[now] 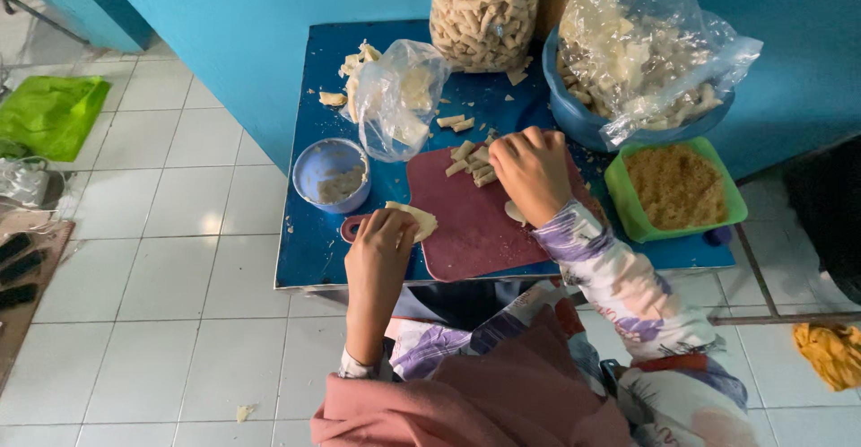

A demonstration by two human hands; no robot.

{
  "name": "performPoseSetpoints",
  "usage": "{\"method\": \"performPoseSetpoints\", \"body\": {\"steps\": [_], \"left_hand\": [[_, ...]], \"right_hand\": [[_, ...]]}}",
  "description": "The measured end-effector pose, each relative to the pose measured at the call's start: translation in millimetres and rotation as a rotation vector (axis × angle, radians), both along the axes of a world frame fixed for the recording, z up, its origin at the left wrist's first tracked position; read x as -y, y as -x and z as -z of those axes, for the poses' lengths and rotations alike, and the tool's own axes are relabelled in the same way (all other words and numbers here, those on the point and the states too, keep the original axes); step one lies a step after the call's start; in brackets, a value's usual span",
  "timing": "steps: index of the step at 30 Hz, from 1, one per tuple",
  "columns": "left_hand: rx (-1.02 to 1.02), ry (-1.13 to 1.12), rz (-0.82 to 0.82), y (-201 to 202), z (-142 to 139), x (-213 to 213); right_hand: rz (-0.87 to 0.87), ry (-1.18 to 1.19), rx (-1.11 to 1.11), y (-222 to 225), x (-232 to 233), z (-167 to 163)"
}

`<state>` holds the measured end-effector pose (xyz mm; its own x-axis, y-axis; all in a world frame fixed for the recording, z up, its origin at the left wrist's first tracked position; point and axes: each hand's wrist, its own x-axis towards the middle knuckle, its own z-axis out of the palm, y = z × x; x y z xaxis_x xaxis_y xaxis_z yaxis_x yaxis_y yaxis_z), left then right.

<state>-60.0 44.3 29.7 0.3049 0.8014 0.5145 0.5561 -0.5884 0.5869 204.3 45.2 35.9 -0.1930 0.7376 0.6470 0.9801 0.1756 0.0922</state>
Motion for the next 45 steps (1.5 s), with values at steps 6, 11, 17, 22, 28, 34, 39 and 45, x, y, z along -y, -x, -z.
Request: {"method": "performPoseSetpoints", "body": {"steps": [6, 11, 17, 22, 28, 34, 39, 45], "left_hand": [[-0.035, 0.062, -0.071, -4.6, 1.2, 1.3], [-0.012, 0.102, -0.079, -4.6, 2.5, 0.5], [0.023, 0.103, -0.090, -1.9, 12.8, -2.9], [0.175, 0.153, -0.135, 5.8, 21.0, -10.5], [0.458, 0.321, -0.269, 26.2, 7.1, -15.9], [0.372, 0.082, -0.344, 36.4, -17.1, -0.6], [0.165, -0.074, -0.281, -20.8, -8.0, 16.9], [0.113, 0.037, -0.079, -73.7, 11.4, 28.6]], "right_hand": [[-0.192, 0.093, -0.144, 52.8, 27.4, 22.8], [-0.236, 0.215, -0.321, 76.4, 40.6, 24.6], [-0.253, 0.202, -0.311, 84.6, 41.3, 24.1], [-0.201, 0.131, -0.242, 93.6, 47.2, 34.6], [-0.180, 0.129, -0.231, 95.8, 44.3, 41.8], [-0.136, 0.155, -0.322, 61.4, 56.3, 30.2], [0.137, 0.153, -0.289, -0.6, 93.3, 11.8], [0.095, 0.160, -0.308, -4.4, 99.6, 6.8]]}}
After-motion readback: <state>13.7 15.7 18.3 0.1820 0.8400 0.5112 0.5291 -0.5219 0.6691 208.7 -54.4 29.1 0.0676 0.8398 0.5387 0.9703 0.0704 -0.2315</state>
